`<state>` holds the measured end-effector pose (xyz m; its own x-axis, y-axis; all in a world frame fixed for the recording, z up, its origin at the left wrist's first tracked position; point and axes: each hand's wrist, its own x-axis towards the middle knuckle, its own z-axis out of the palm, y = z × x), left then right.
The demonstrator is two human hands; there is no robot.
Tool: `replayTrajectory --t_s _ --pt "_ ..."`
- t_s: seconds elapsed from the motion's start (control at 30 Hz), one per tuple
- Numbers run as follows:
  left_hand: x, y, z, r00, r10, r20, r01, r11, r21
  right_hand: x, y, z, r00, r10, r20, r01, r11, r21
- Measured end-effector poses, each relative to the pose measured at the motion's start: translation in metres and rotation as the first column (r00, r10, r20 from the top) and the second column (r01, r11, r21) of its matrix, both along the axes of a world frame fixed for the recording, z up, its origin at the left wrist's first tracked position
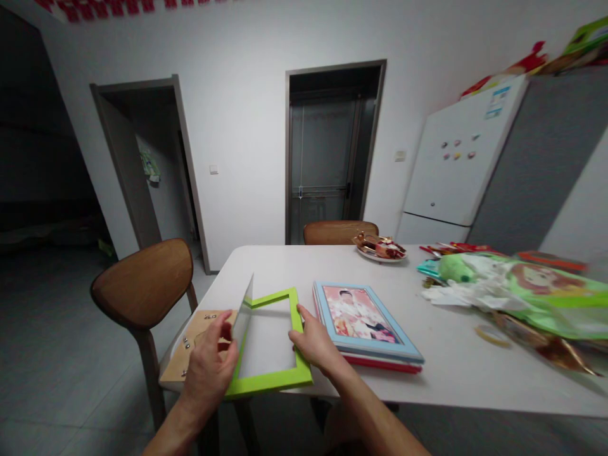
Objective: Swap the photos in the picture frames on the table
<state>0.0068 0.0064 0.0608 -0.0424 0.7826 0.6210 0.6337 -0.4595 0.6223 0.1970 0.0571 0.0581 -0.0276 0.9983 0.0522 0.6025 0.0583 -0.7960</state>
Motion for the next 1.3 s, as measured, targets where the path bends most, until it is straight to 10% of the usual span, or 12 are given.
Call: replayTrajectory --t_s 0.23,0.43,0.7,0.87,1.0,1.13,1.3 --pt "-0.063 0.0 -0.027 0.961 0.262 0.091 -0.223 0.925 -0.307 0.0 0.001 -0.021 0.822 0.005 0.569 -0.065 0.994 0.084" --pt "-0.071 -0.006 -0.053 0.955 0.242 -0.172 -0.293 0.862 -0.414 -0.003 0.002 -0.033 0.741 -0.008 0.671 -0.057 0.995 0.075" --pt "-0.074 -0.006 -0.057 0.905 0.208 -0.372 -0.317 0.911 -0.263 -0.001 0.001 -0.039 0.754 -0.022 0.656 -0.082 0.988 0.127" --pt "-0.068 -0.005 -0.062 0.909 0.174 -0.379 -0.257 0.949 -0.181 -0.024 -0.004 -0.036 0.902 0.006 0.431 -0.146 0.945 0.292" --pt "-0.054 -0.005 -0.066 0.92 0.05 -0.39 -0.121 0.98 -0.159 -0.059 0.008 -0.042 0.987 0.161 0.029 -0.163 0.976 0.142" --pt "-0.04 0.002 -0.068 0.916 -0.006 -0.401 -0.047 0.992 -0.121 -0.09 0.018 -0.04 0.925 0.097 -0.367 -0.105 0.994 -0.003" --pt "-0.034 0.013 -0.045 0.981 -0.029 -0.19 0.035 0.999 0.025 -0.102 -0.001 0.003 0.762 0.228 -0.607 -0.108 0.968 0.227"
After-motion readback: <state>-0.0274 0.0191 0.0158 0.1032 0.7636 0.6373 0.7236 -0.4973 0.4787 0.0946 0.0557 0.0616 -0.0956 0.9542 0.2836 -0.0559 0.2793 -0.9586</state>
